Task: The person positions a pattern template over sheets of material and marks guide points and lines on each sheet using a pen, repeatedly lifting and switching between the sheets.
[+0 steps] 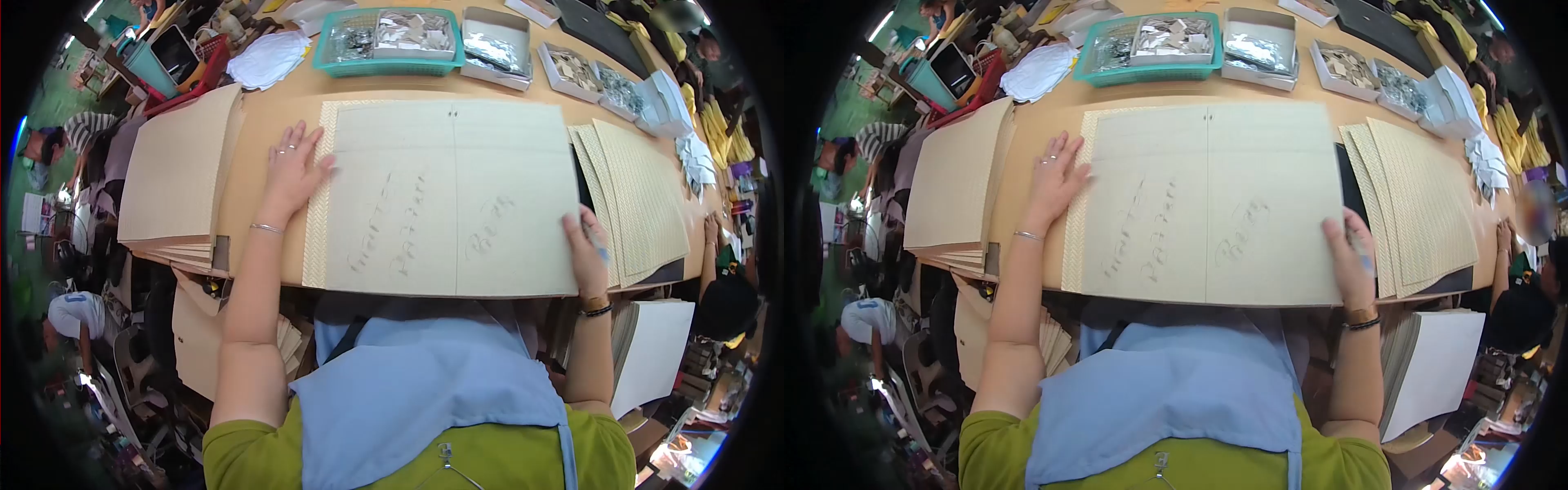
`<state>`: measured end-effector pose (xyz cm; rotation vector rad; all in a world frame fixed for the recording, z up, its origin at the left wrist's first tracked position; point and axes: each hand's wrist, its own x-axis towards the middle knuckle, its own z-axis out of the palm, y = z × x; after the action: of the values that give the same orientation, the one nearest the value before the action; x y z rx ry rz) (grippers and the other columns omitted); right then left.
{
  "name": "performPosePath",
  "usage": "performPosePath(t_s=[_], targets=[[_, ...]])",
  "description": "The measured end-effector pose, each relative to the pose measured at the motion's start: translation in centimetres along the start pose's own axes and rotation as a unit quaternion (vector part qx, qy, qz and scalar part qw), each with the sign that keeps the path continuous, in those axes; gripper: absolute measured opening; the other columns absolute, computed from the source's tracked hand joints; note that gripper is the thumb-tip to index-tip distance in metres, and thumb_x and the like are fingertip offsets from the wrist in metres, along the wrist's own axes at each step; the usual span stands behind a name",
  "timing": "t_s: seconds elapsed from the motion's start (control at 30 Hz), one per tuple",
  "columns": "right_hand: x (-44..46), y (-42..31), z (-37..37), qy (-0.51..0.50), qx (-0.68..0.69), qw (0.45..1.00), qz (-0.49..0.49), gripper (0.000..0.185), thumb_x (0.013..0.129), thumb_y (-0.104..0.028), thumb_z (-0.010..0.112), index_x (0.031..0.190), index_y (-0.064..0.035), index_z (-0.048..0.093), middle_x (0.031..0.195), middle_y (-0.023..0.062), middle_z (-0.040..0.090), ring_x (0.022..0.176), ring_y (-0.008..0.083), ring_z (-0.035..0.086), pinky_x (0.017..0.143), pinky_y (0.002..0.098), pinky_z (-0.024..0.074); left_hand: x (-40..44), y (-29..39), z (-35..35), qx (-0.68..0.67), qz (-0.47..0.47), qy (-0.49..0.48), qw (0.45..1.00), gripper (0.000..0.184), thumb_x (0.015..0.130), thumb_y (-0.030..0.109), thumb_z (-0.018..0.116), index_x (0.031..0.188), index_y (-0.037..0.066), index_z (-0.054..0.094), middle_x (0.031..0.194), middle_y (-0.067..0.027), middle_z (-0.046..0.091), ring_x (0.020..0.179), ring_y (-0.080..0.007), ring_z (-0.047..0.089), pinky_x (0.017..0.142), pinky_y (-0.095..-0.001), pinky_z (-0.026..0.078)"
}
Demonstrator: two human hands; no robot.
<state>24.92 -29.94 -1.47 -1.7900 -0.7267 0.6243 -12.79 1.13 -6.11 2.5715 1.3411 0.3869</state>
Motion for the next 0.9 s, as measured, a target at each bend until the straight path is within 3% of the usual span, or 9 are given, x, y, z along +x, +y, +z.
performPosePath(t_s=[0.03,0.07,0.17,0.27,0.37,0.43,0.53,0.67,0.9], targets=[[-0.3,-0.4,1.1,-0.027,-0.031,0.999,-0.010,0.043,0.092,-0.023,0.069,0.122,0.0045,0.056,0.097,0.0033,0.066,0.082,0.0065,0.058,0.074,0.0213,0.0476,-0.1,0.5,-0.2,0.005,-0.002,0.007,1.000,0.062,0.089,0.051,0.058,0.141,0.019,0.048,0.153,-0.0183,0.032,0.144,-0.0370,0.025,0.113,-0.0611,0.015],[0.0,0.9,1.3,-0.030,-0.073,0.997,-0.002,0.044,0.087,-0.018,0.073,0.123,0.0008,0.057,0.083,0.0005,0.062,0.072,0.0056,0.054,0.066,0.0207,0.0453,-0.3,1.2,-0.4,0.009,-0.005,0.013,1.000,0.062,0.089,0.051,0.059,0.141,0.019,0.049,0.153,-0.0184,0.033,0.143,-0.0368,0.025,0.113,-0.0608,0.015],[-0.4,-0.9,2.1,-0.001,-0.323,0.937,-0.136,0.047,0.075,-0.014,0.081,0.115,-0.0034,0.060,0.081,0.0070,0.057,0.075,0.0189,0.056,0.069,0.0308,0.0461,-0.4,1.5,-0.5,0.008,-0.010,0.019,1.000,0.062,0.088,0.050,0.061,0.140,0.019,0.050,0.152,-0.0186,0.034,0.143,-0.0366,0.026,0.113,-0.0584,0.016],[1.2,-1.0,2.4,-0.002,-0.345,0.917,-0.199,0.048,0.071,-0.017,0.083,0.112,-0.0031,0.060,0.097,0.0141,0.063,0.092,0.0295,0.059,0.081,0.0371,0.0478,-0.4,0.8,-0.1,0.001,0.003,0.031,1.000,0.062,0.087,0.049,0.063,0.140,0.019,0.050,0.152,-0.0191,0.034,0.143,-0.0369,0.026,0.113,-0.0550,0.018],[4.0,-0.2,3.7,0.007,-0.335,0.885,-0.323,0.051,0.070,-0.022,0.084,0.113,-0.0031,0.061,0.115,0.0193,0.064,0.108,0.0353,0.059,0.093,0.0392,0.0453,-0.3,0.7,0.0,-0.012,0.004,0.028,1.000,0.063,0.086,0.049,0.064,0.140,0.020,0.050,0.152,-0.0198,0.034,0.142,-0.0372,0.027,0.113,-0.0517,0.020],[6.1,0.8,4.0,-0.031,-0.341,0.890,-0.300,0.052,0.072,-0.029,0.082,0.113,-0.0047,0.061,0.130,0.0192,0.059,0.121,0.0361,0.053,0.103,0.0453,0.0386,0.0,0.8,0.0,-0.016,0.004,0.026,1.000,0.063,0.086,0.048,0.064,0.140,0.020,0.050,0.152,-0.0192,0.034,0.142,-0.0362,0.028,0.113,-0.0526,0.020],[8.0,1.3,4.2,-0.054,-0.356,0.898,-0.252,0.054,0.075,-0.040,0.079,0.117,-0.0107,0.061,0.139,0.0158,0.052,0.129,0.0338,0.047,0.108,0.0596,0.0281,-0.1,1.5,-0.5,-0.028,-0.018,0.015,0.999,0.063,0.086,0.051,0.063,0.139,0.020,0.051,0.153,-0.0171,0.034,0.143,-0.0351,0.027,0.112,-0.0600,0.017],[9.2,1.6,4.2,-0.032,-0.342,0.906,-0.247,0.057,0.074,-0.044,0.080,0.117,-0.0113,0.062,0.139,0.0152,0.053,0.130,0.0323,0.047,0.112,0.0565,0.0254,0.2,2.2,-0.6,-0.030,-0.049,0.007,0.998,0.062,0.087,0.051,0.063,0.139,0.020,0.051,0.154,-0.0150,0.032,0.144,-0.0340,0.025,0.112,-0.0642,0.015],[9.6,1.3,4.3,-0.028,-0.326,0.912,-0.247,0.056,0.073,-0.041,0.081,0.115,-0.0109,0.063,0.136,0.0136,0.056,0.125,0.0303,0.051,0.109,0.0457,0.0315,0.4,2.2,-0.5,-0.014,-0.051,0.003,0.999,0.060,0.087,0.047,0.065,0.140,0.023,0.051,0.155,-0.0131,0.031,0.144,-0.0314,0.026,0.112,-0.0639,0.013]])
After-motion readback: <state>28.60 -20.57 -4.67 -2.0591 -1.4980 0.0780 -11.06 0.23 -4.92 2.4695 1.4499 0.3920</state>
